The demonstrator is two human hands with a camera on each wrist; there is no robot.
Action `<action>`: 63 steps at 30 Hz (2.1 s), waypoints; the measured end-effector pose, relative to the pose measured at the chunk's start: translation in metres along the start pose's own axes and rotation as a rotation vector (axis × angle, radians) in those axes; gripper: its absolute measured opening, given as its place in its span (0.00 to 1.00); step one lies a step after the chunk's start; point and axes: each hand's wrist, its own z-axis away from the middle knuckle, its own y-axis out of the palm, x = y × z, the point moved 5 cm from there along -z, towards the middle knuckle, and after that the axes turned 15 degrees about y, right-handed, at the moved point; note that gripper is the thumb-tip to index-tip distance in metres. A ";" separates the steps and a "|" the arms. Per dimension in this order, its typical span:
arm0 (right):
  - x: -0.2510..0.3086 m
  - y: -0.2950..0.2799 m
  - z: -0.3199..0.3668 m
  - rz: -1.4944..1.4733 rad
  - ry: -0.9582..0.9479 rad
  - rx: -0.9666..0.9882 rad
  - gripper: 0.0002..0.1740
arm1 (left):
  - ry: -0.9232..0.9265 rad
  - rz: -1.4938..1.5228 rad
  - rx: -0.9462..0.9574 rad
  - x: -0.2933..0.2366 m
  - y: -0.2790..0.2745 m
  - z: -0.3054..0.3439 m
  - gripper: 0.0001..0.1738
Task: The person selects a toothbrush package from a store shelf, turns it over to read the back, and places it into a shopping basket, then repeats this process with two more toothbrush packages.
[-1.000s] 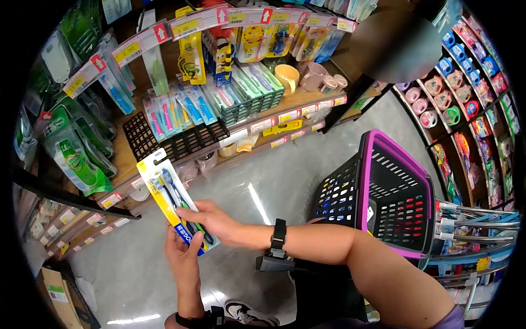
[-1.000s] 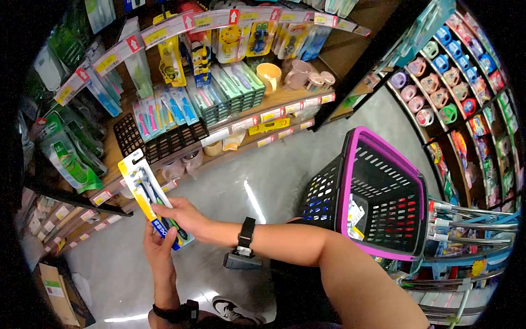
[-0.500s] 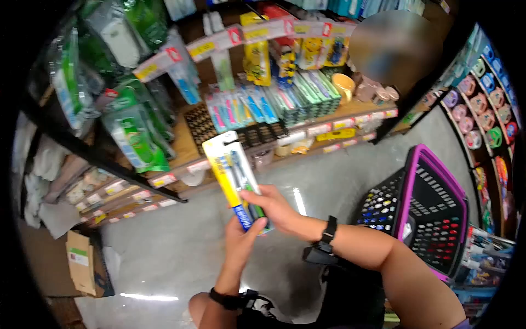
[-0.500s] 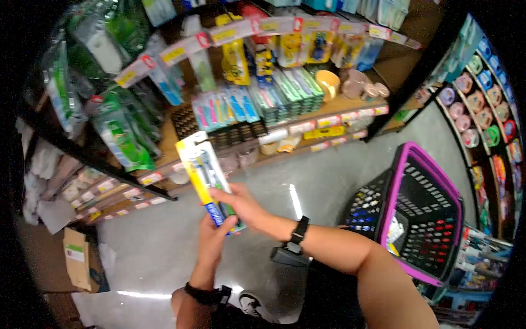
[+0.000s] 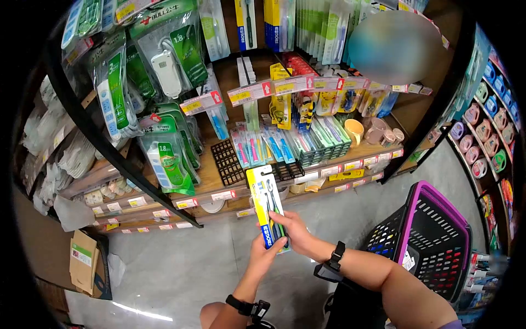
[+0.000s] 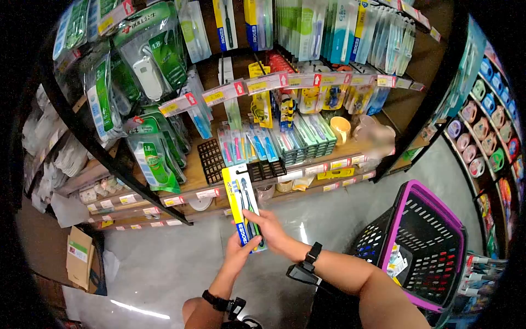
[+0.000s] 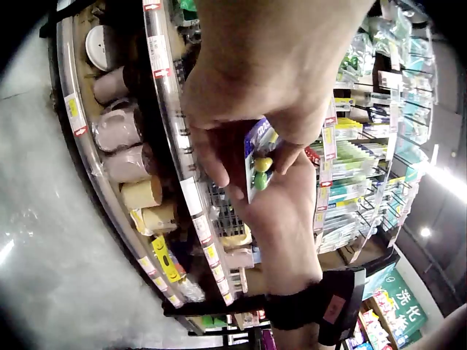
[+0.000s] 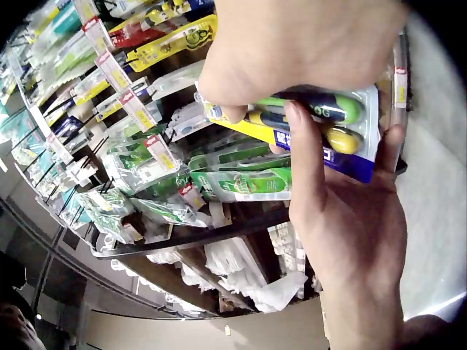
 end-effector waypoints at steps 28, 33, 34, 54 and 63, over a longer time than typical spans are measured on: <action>0.010 0.012 -0.001 0.069 -0.020 -0.011 0.21 | -0.030 -0.177 -0.019 -0.002 -0.007 0.005 0.16; 0.005 -0.004 -0.002 -0.044 0.063 -0.041 0.22 | 0.020 -0.092 0.023 -0.013 0.000 -0.003 0.19; 0.003 0.001 -0.005 -0.088 0.071 -0.031 0.23 | -0.012 -0.116 0.002 -0.009 -0.002 -0.001 0.19; -0.005 0.008 -0.005 -0.100 0.074 0.039 0.25 | 0.001 -0.096 -0.011 0.015 -0.013 0.007 0.19; -0.007 0.002 -0.010 -0.066 0.061 -0.002 0.24 | 0.000 -0.104 -0.057 0.004 -0.004 0.004 0.16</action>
